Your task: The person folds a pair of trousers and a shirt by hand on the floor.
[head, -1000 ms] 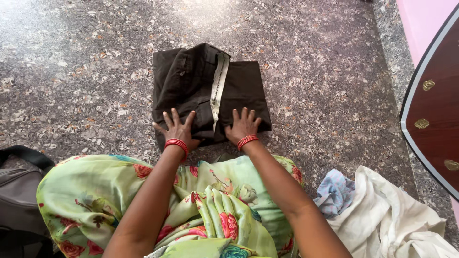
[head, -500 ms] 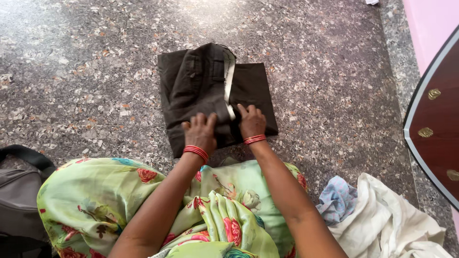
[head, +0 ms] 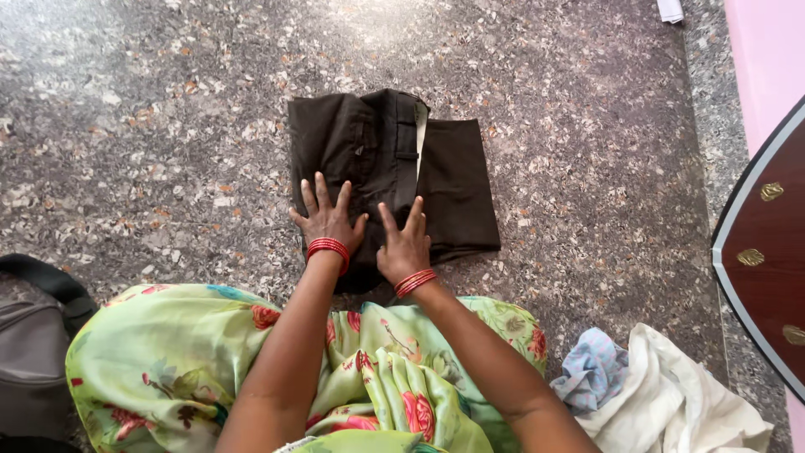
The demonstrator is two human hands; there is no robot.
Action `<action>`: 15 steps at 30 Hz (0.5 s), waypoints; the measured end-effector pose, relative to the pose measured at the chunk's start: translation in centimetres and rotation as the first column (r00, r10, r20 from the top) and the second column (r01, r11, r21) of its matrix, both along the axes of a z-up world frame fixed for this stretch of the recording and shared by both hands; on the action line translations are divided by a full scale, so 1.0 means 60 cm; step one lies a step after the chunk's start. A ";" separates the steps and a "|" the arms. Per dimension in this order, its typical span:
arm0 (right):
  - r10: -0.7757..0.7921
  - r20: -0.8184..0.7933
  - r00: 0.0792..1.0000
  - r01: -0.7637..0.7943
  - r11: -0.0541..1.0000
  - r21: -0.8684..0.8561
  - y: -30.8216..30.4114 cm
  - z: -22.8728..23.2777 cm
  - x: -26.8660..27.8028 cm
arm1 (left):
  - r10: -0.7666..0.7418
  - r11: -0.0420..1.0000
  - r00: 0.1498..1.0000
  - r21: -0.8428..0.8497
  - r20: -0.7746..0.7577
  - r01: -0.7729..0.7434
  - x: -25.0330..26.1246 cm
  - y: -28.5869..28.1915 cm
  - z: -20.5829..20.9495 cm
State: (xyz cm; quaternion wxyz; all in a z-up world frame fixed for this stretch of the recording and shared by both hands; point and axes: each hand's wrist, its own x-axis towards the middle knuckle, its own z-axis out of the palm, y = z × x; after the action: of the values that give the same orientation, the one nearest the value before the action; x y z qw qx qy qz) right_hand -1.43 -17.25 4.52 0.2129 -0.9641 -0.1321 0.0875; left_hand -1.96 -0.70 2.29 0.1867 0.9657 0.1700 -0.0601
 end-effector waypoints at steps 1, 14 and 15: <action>0.067 -0.016 0.998 -0.068 0.993 -0.092 0.001 -0.007 -0.001 | 0.046 0.999 0.999 -0.013 -0.007 -0.046 -0.002 -0.004 -0.004; -0.184 0.483 0.856 0.356 0.888 -0.292 -0.168 0.011 0.124 | 0.262 0.695 0.965 -0.692 -0.009 -0.195 -0.085 -0.113 -0.025; -0.180 0.476 0.861 0.352 0.886 -0.301 -0.161 0.025 0.107 | 0.469 0.727 0.839 -0.661 0.277 -0.188 -0.067 -0.079 -0.026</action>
State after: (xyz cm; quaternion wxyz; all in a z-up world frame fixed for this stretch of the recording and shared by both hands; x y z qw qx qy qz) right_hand 4.99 -26.90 6.00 -0.0017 -0.9904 -0.0196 -0.1367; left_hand -5.98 -5.44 0.73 0.5273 0.7944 0.2692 0.1356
